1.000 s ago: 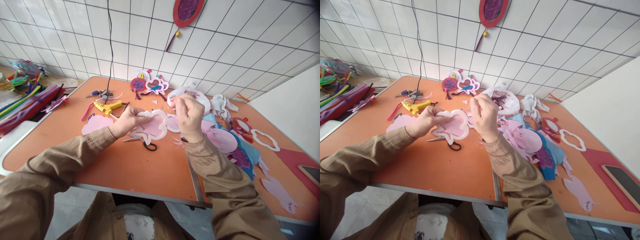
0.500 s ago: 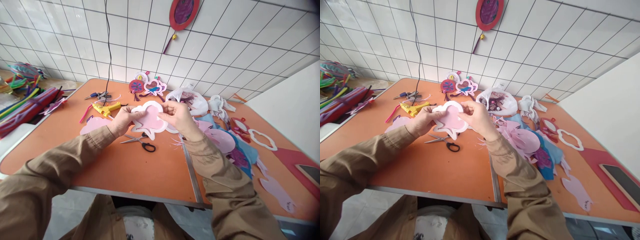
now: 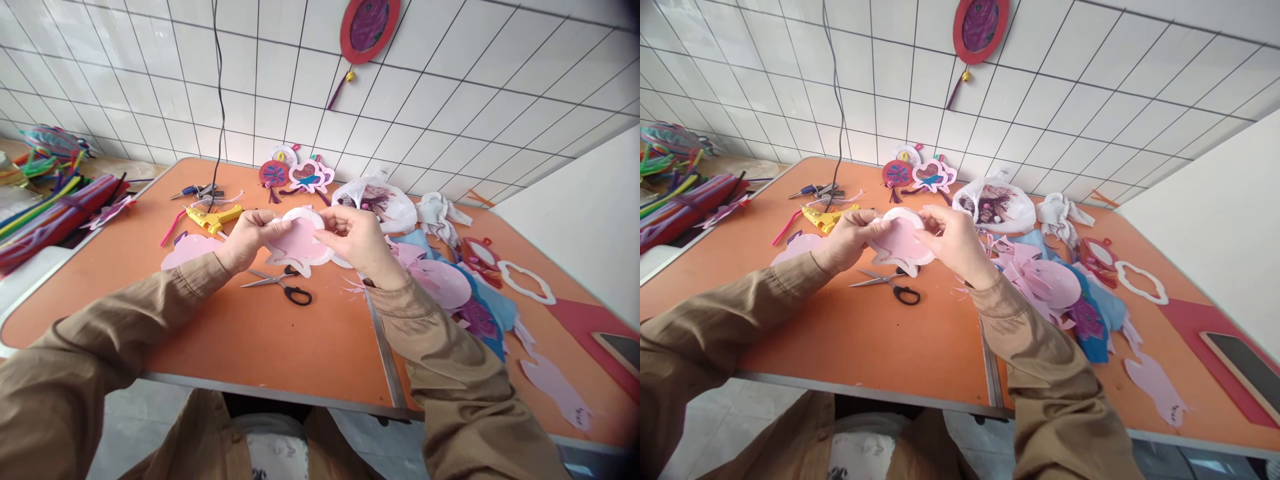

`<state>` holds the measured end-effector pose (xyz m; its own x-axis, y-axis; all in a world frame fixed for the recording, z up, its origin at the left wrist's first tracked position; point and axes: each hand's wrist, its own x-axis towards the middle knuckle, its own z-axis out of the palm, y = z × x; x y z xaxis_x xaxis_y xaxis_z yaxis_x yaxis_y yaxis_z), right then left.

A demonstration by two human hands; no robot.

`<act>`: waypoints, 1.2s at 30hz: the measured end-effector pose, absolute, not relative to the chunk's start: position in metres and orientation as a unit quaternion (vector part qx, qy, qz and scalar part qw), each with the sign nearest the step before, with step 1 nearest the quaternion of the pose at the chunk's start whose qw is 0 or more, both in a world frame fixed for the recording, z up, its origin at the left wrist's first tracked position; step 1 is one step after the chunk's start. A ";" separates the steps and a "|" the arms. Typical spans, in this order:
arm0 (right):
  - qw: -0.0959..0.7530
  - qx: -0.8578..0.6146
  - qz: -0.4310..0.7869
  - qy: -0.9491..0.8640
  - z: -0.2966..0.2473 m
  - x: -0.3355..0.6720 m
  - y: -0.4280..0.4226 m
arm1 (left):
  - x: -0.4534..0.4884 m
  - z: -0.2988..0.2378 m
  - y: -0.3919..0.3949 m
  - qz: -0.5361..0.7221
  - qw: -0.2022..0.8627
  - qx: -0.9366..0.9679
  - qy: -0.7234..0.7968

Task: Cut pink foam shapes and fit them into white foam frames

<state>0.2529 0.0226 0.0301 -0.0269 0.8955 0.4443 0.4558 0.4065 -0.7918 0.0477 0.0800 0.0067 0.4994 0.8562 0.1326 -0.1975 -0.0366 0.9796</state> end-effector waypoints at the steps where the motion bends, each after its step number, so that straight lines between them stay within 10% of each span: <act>1: 0.492 -0.494 0.224 -0.681 0.030 0.253 0.023 | 0.048 0.007 0.080 0.415 0.636 0.587 0.280; 36: 0.514 -0.505 0.172 -0.672 0.034 0.253 0.023 | 0.052 0.011 0.078 0.405 0.699 0.519 0.279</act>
